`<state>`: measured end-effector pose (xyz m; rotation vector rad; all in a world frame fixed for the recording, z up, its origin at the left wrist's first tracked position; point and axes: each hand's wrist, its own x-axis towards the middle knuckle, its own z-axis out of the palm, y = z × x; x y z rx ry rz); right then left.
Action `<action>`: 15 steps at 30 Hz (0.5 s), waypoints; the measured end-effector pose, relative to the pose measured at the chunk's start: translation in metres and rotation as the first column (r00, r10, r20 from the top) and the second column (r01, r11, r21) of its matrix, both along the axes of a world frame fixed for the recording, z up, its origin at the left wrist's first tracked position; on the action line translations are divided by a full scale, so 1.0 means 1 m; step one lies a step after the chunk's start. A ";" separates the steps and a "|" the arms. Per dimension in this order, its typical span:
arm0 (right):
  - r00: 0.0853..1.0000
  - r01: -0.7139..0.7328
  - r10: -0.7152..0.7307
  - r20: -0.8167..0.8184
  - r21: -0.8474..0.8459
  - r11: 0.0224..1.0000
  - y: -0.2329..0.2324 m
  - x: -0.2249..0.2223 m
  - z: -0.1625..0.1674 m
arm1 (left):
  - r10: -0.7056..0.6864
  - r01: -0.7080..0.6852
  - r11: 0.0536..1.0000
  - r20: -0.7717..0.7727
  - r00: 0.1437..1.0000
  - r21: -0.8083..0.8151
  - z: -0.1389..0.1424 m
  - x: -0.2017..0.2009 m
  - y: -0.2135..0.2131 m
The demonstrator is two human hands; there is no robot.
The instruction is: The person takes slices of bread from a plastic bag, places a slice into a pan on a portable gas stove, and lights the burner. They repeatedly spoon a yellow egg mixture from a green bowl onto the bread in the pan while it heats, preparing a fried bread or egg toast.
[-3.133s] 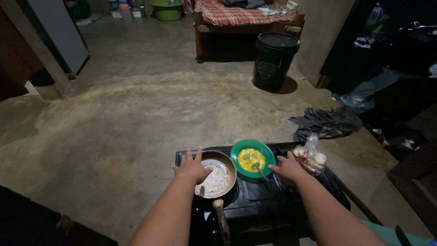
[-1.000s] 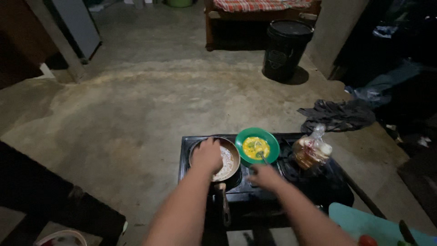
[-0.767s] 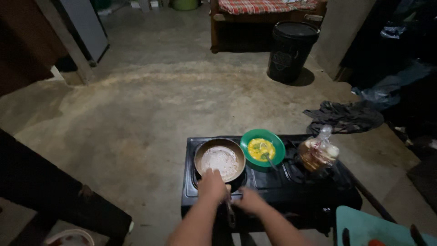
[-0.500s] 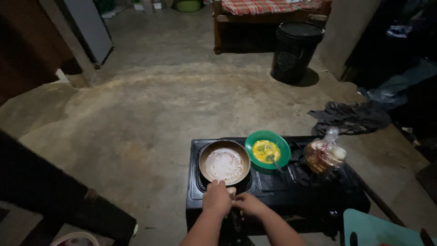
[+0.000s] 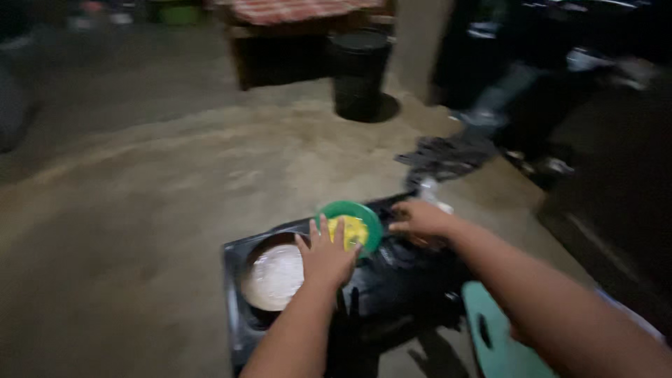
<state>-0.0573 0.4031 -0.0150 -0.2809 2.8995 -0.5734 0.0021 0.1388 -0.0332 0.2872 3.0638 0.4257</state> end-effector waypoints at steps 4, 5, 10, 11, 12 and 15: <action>0.996 0.077 -0.077 0.036 0.017 0.997 0.083 0.044 0.007 | -0.123 0.122 0.992 -0.046 0.991 -0.009 -0.002 -0.001 0.057; 0.997 0.076 -0.077 0.029 0.025 0.997 0.102 0.057 0.005 | -0.156 0.156 0.988 -0.016 0.988 0.000 -0.003 0.003 0.072; 0.943 0.311 -0.313 0.109 0.041 0.950 0.177 0.128 -0.007 | -0.282 0.281 0.959 0.086 0.955 0.035 -0.003 0.036 0.144; 0.934 0.331 -0.344 0.098 0.128 0.935 0.189 0.143 -0.007 | -0.313 0.311 0.950 0.104 0.944 0.030 0.000 0.044 0.159; 0.923 0.358 -0.368 0.113 0.103 0.928 0.202 0.157 -0.005 | -0.339 0.339 0.941 0.119 0.933 0.023 0.002 0.052 0.173; 0.862 0.473 -0.462 0.207 -0.005 0.881 0.234 0.201 -0.002 | -0.412 0.415 0.910 0.139 0.900 0.011 0.010 0.076 0.206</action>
